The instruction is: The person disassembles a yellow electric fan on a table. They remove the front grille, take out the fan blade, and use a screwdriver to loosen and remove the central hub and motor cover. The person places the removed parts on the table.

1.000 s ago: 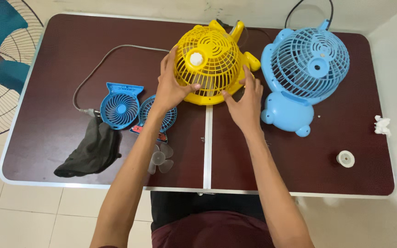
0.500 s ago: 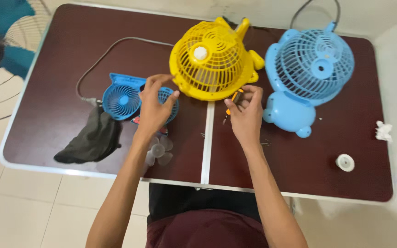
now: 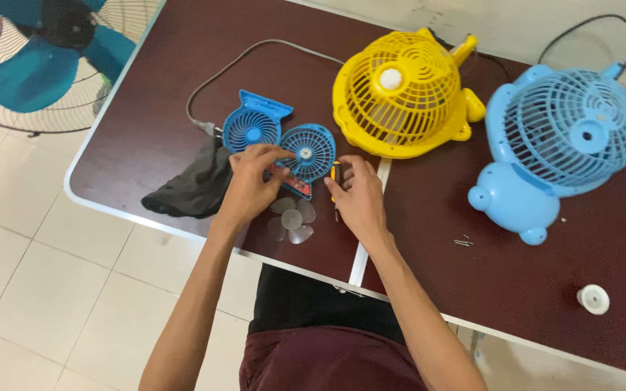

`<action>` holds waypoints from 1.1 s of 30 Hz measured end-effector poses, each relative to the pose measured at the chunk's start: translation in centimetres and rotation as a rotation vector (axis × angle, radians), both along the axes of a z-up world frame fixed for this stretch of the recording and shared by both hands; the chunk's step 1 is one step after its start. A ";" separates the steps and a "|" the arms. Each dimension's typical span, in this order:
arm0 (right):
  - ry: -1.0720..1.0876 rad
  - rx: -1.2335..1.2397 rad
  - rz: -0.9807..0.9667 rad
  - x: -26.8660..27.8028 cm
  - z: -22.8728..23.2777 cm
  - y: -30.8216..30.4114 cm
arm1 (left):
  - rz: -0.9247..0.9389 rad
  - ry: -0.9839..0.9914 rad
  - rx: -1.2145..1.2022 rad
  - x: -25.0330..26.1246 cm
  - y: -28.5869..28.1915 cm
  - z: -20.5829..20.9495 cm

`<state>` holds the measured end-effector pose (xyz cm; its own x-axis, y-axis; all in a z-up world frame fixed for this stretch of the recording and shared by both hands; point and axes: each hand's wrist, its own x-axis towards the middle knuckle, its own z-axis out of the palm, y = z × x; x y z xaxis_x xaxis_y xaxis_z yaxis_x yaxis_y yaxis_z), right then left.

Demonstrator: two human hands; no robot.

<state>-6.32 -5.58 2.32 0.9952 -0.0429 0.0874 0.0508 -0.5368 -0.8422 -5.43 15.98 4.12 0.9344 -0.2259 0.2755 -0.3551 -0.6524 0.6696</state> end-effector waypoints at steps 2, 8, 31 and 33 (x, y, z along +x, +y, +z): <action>-0.002 -0.024 0.001 -0.4 -0.2 0.4 | -0.053 -0.020 0.019 -0.3 0.5 -0.3; 0.044 -0.119 0.011 -1.1 -0.4 1.2 | -0.088 -0.004 0.088 -0.6 1.0 -0.9; -0.012 -0.155 -0.030 -1.1 0.1 -0.7 | -0.072 -0.113 0.007 0.6 -0.6 -0.9; -0.049 -0.159 -0.060 -0.9 0.1 -1.8 | -0.072 -0.115 -0.015 1.5 -2.0 -1.1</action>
<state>-7.24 -7.42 2.42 0.9857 -0.0836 0.1465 0.0541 -0.6661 -0.7439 -3.88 13.95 3.02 0.8780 -0.2858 0.3839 -0.4755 -0.6125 0.6314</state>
